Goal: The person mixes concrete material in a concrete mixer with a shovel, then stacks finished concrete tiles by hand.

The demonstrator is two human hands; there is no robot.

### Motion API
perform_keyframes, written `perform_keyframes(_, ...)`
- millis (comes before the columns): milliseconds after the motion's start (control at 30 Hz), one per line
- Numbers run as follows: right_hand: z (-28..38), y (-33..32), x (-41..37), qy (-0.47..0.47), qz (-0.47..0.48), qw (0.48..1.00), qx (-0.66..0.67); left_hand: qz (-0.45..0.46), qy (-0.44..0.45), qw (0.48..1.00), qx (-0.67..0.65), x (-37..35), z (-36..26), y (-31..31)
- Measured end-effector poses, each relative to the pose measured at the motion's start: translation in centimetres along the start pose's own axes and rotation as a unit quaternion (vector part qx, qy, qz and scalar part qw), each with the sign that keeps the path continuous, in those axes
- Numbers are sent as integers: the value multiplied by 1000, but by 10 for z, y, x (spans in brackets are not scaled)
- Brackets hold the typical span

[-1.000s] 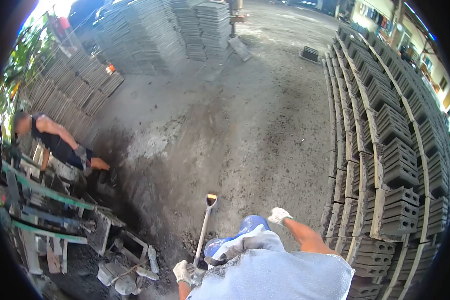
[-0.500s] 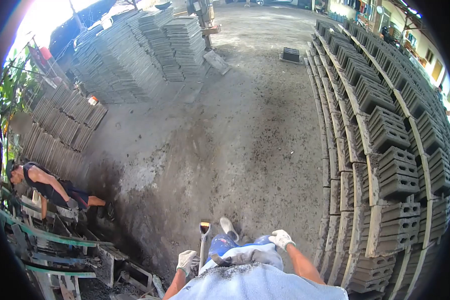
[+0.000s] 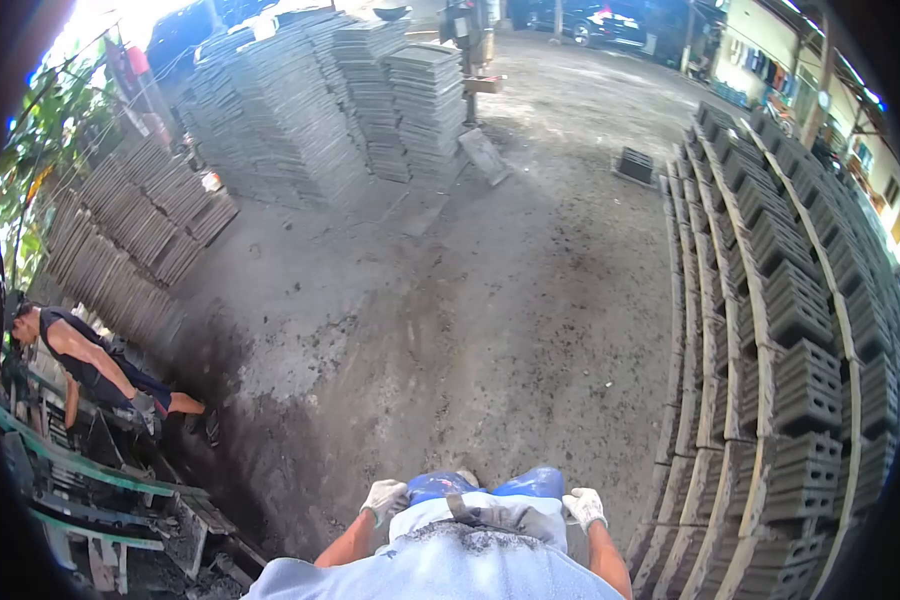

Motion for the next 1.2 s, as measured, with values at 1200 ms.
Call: perform_keyframes(1200, 447, -10, 429, -94, 188, 974, -88, -186, -47, 951, -243, 196, -208, -64)
Point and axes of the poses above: each hand's wrist, its own x-axis towards the middle knuckle, its own y-axis out of the palm, z = x × y, the point moved 10 cm from there along x, towards the middle knuckle, and after that the axes turned 4 degrees about z, right-handed, at the moved point
